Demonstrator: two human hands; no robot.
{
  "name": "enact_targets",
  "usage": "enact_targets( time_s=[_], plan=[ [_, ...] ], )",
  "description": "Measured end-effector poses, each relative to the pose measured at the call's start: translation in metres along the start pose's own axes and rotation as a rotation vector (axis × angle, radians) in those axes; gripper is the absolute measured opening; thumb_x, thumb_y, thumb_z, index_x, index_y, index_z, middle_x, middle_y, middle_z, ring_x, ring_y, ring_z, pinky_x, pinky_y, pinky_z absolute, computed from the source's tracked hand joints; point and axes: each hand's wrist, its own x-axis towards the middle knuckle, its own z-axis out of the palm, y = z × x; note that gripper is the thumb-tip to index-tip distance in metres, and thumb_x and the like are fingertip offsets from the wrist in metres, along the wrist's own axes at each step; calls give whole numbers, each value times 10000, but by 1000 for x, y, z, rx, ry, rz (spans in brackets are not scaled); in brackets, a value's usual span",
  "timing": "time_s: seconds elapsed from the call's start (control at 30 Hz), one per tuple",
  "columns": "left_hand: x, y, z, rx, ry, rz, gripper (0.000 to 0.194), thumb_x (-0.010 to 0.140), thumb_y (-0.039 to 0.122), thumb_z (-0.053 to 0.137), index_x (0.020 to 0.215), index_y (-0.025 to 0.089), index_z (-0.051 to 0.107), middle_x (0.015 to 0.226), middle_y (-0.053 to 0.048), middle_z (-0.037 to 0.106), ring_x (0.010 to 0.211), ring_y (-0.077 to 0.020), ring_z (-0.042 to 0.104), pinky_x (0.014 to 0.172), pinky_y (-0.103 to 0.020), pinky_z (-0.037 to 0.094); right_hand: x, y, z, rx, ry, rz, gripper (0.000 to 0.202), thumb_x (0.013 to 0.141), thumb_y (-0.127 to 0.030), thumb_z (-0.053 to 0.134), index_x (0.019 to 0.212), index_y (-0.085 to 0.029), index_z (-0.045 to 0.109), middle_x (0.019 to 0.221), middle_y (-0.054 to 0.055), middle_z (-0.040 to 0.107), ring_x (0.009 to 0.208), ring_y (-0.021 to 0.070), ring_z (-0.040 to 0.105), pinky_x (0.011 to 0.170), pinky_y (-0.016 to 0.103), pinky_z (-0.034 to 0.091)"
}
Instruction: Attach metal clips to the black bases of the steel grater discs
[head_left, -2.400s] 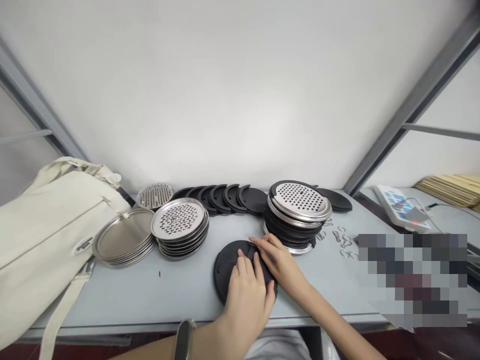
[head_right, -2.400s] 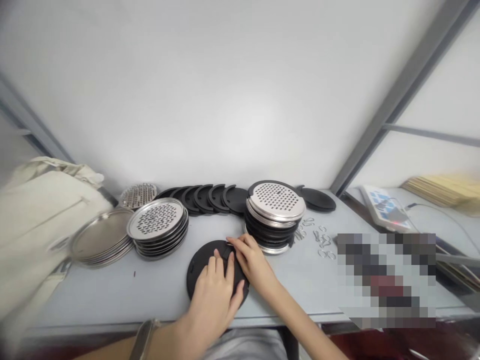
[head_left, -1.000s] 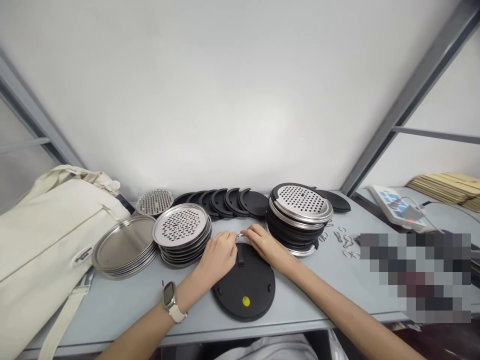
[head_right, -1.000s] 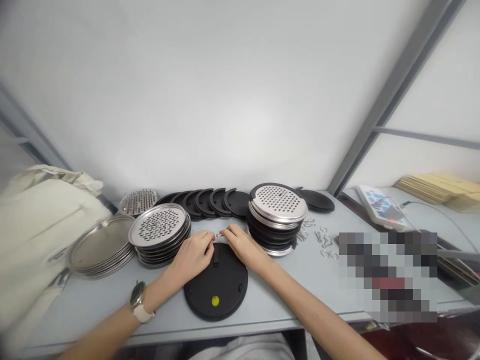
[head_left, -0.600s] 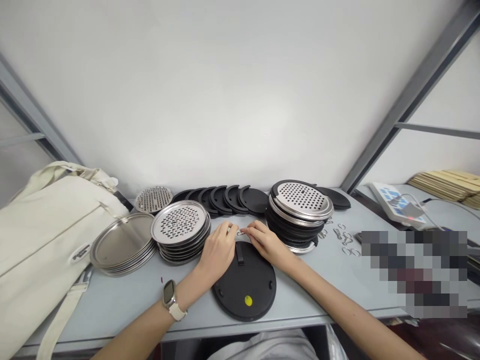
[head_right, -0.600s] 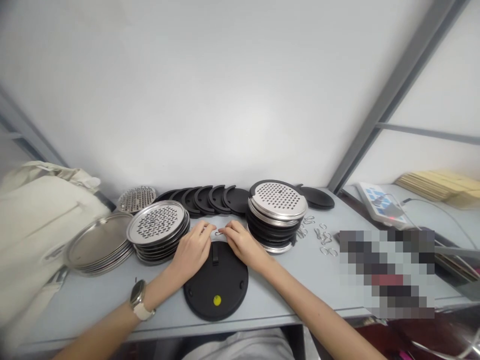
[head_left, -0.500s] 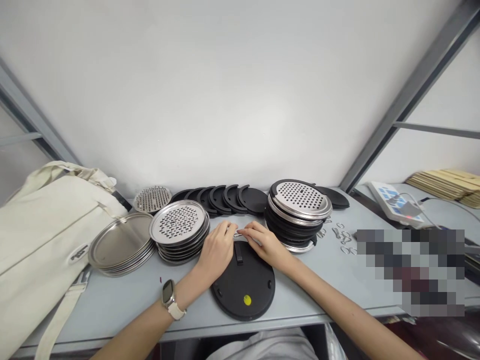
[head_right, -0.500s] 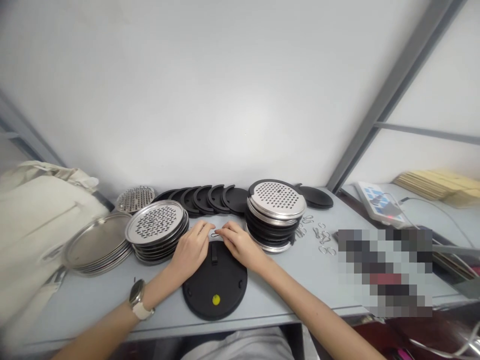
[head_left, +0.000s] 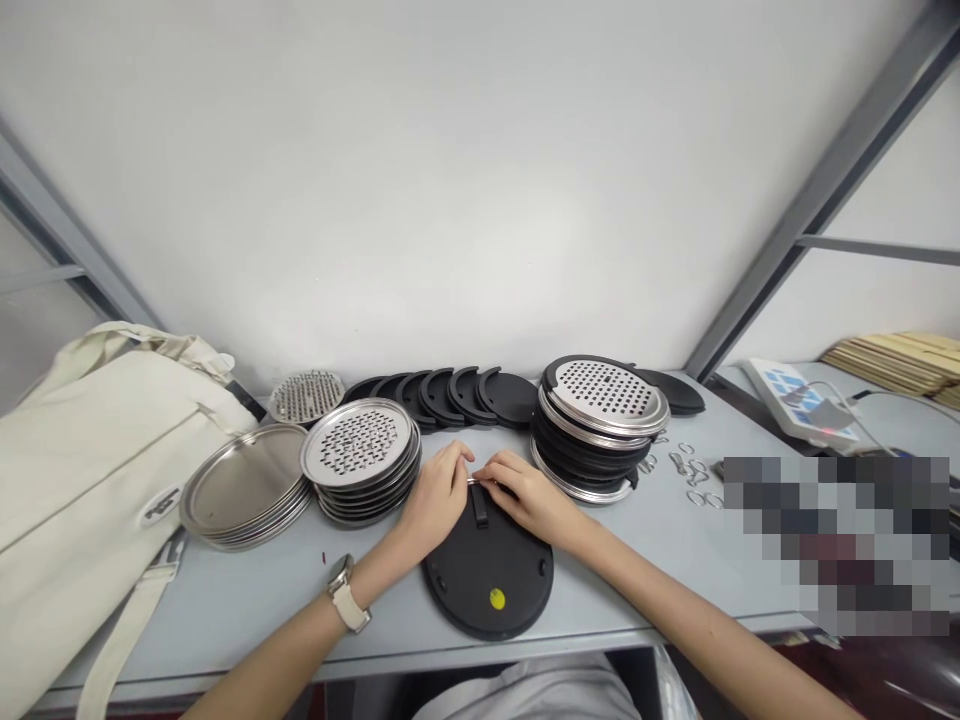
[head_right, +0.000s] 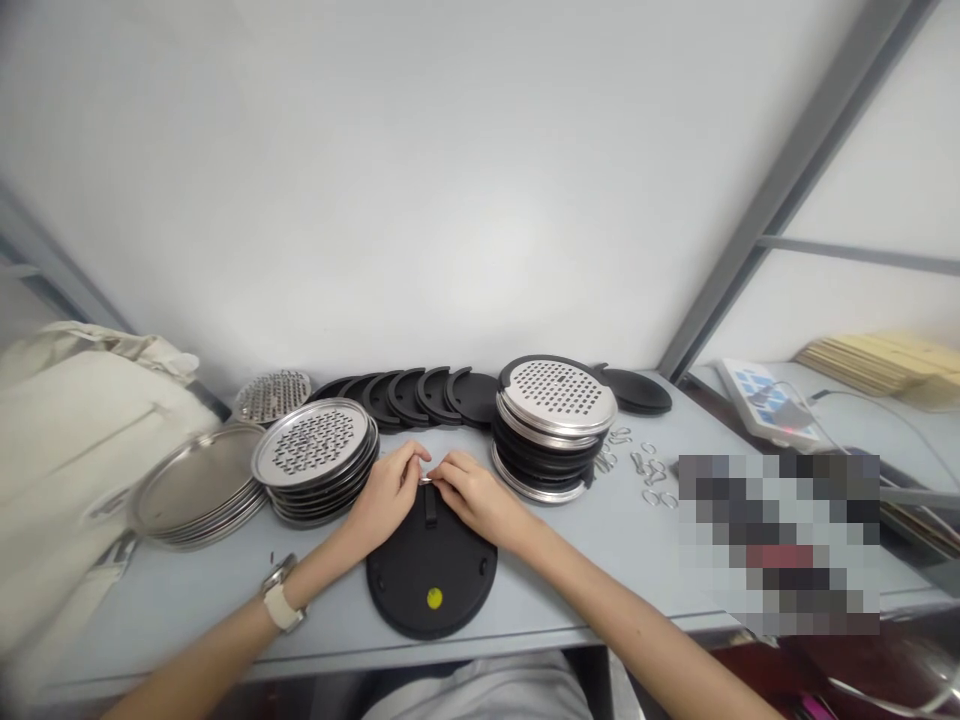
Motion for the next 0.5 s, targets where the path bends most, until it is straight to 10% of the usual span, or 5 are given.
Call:
enact_targets(
  time_s=[0.5],
  plan=[
    [4, 4, -3, -100, -29, -55, 207, 919, 227, 406, 716, 204, 439, 686, 15, 517, 671, -149, 541, 637, -257, 411, -1, 1, 0, -29, -5, 33, 131, 954, -142, 495, 995, -197, 607, 940, 62, 581, 895, 196, 580, 793, 318, 500]
  ],
)
